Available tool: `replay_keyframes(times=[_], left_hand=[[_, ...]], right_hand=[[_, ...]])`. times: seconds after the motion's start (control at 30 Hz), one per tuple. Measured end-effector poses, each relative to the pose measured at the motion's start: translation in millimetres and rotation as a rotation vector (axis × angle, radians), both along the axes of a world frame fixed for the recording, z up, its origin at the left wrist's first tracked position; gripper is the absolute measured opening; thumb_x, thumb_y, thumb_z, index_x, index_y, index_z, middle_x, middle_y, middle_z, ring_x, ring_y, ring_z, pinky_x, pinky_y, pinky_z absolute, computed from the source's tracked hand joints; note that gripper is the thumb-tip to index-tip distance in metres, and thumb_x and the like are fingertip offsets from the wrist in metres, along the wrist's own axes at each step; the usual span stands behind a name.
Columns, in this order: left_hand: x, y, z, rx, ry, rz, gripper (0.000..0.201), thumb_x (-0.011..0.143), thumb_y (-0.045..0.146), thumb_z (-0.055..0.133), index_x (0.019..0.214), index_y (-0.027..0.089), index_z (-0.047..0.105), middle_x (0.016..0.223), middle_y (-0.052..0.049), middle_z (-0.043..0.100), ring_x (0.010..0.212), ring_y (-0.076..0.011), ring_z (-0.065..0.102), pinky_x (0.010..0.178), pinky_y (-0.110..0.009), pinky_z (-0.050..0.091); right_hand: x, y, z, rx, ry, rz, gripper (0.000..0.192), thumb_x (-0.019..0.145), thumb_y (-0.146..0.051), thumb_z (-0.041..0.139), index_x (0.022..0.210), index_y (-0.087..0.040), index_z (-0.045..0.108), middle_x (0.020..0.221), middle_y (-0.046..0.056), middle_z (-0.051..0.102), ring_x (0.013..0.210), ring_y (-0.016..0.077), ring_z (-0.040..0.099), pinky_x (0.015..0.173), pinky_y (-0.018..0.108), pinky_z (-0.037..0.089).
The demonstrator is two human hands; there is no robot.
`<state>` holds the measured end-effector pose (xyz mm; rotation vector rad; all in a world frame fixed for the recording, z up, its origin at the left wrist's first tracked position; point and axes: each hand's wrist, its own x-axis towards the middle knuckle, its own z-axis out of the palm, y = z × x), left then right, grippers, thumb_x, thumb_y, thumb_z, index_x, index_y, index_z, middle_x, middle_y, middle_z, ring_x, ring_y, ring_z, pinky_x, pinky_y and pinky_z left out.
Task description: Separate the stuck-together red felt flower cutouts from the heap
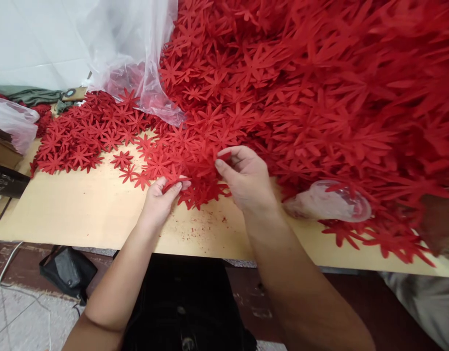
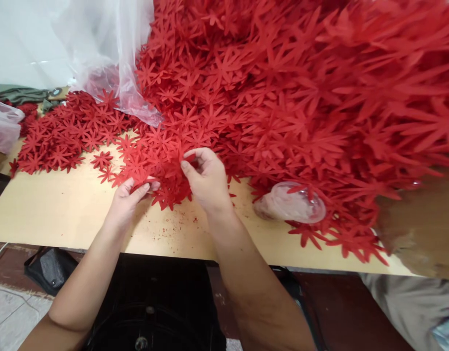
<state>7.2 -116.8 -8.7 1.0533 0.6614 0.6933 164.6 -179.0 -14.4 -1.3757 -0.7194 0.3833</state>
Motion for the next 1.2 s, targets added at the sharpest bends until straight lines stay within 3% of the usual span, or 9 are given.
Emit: replay_keyframes(times=[0.1, 0.23, 0.43, 0.57, 0.67, 0.77, 0.9, 1.1, 1.2], left_hand=[[2.1, -0.6, 0.7, -0.035, -0.01, -0.015, 0.023, 0.064, 0.025, 0.076, 0.083, 0.017, 0.065, 0.075, -0.001, 0.072, 0.075, -0.0141, 0.067, 0.082, -0.031, 0.049], [1.6, -1.4, 4.3, -0.038, -0.008, 0.024, 0.034, 0.062, 0.024, 0.078, 0.091, 0.018, 0.062, 0.078, 0.001, 0.07, 0.073, -0.0118, 0.066, 0.08, -0.029, 0.049], [2.1, -1.5, 4.2, -0.042, 0.036, -0.018, 0.032, 0.072, 0.042, 0.07, 0.09, 0.017, 0.062, 0.076, -0.002, 0.069, 0.066, -0.011, 0.063, 0.065, -0.025, 0.047], [5.1, 1.6, -1.4, -0.015, 0.012, 0.024, 0.026, 0.07, 0.039, 0.072, 0.08, 0.017, 0.062, 0.069, 0.001, 0.066, 0.063, -0.0104, 0.061, 0.069, -0.027, 0.049], [7.4, 1.7, -1.6, 0.046, 0.019, 0.071, 0.027, 0.065, 0.032, 0.076, 0.085, 0.018, 0.064, 0.078, 0.001, 0.067, 0.068, -0.0098, 0.06, 0.071, -0.026, 0.049], [10.3, -1.9, 0.8, 0.106, 0.055, 0.086, 0.035, 0.061, 0.028, 0.079, 0.091, 0.019, 0.065, 0.084, 0.001, 0.066, 0.07, -0.0084, 0.057, 0.07, -0.024, 0.047], [12.4, -4.6, 1.8, 0.147, 0.057, 0.046, 0.026, 0.062, 0.032, 0.078, 0.076, 0.017, 0.061, 0.068, 0.004, 0.059, 0.062, -0.0071, 0.051, 0.063, -0.022, 0.043], [2.4, 13.0, 0.0, 0.139, 0.036, 0.227, 0.029, 0.063, 0.035, 0.077, 0.064, 0.018, 0.053, 0.059, 0.006, 0.05, 0.056, -0.0059, 0.044, 0.059, -0.02, 0.039], [-0.4, 19.0, 0.8, 0.141, 0.026, 0.227, 0.027, 0.062, 0.032, 0.078, 0.068, 0.019, 0.056, 0.064, 0.005, 0.054, 0.06, -0.0071, 0.047, 0.063, -0.021, 0.042]], right_hand=[[-9.6, 1.7, 0.1, -0.019, 0.07, 0.072, 0.015, 0.068, -0.019, 0.065, 0.078, -0.023, 0.053, 0.067, -0.002, 0.057, 0.057, 0.011, 0.052, 0.053, 0.026, 0.045], [-20.1, 3.9, 1.7, -0.041, 0.093, 0.051, 0.017, 0.066, -0.019, 0.068, 0.072, -0.022, 0.051, 0.063, -0.004, 0.053, 0.055, 0.0087, 0.047, 0.053, 0.025, 0.042], [-26.0, 3.8, 4.2, -0.053, 0.063, 0.029, 0.026, 0.065, -0.028, 0.074, 0.068, -0.021, 0.049, 0.058, -0.006, 0.045, 0.052, 0.0065, 0.038, 0.05, 0.023, 0.034], [-28.6, 5.6, 4.1, -0.02, 0.16, 0.141, 0.03, 0.064, -0.038, 0.074, 0.077, -0.021, 0.053, 0.063, -0.005, 0.05, 0.055, 0.0073, 0.043, 0.051, 0.023, 0.038], [-29.8, 6.3, 3.6, -0.013, 0.189, 0.233, 0.031, 0.062, -0.037, 0.074, 0.081, -0.021, 0.055, 0.069, -0.003, 0.055, 0.06, 0.0085, 0.049, 0.055, 0.025, 0.043], [-33.1, 5.6, 5.4, -0.009, 0.156, 0.24, 0.029, 0.063, -0.035, 0.075, 0.077, -0.021, 0.054, 0.068, -0.003, 0.055, 0.062, 0.0096, 0.051, 0.059, 0.026, 0.046], [-37.8, 4.1, 9.1, -0.016, 0.161, 0.279, 0.03, 0.063, -0.038, 0.076, 0.074, -0.021, 0.053, 0.066, -0.003, 0.055, 0.062, 0.0098, 0.052, 0.06, 0.026, 0.046], [-16.7, 0.8, 1.0, -0.002, 0.205, 0.127, 0.031, 0.063, -0.041, 0.075, 0.072, -0.023, 0.053, 0.059, -0.005, 0.049, 0.051, 0.0085, 0.044, 0.049, 0.024, 0.04], [-1.5, -0.3, -5.0, 0.002, 0.151, 0.047, 0.023, 0.067, -0.036, 0.072, 0.076, -0.024, 0.055, 0.063, -0.004, 0.05, 0.054, 0.0098, 0.047, 0.052, 0.026, 0.044]])
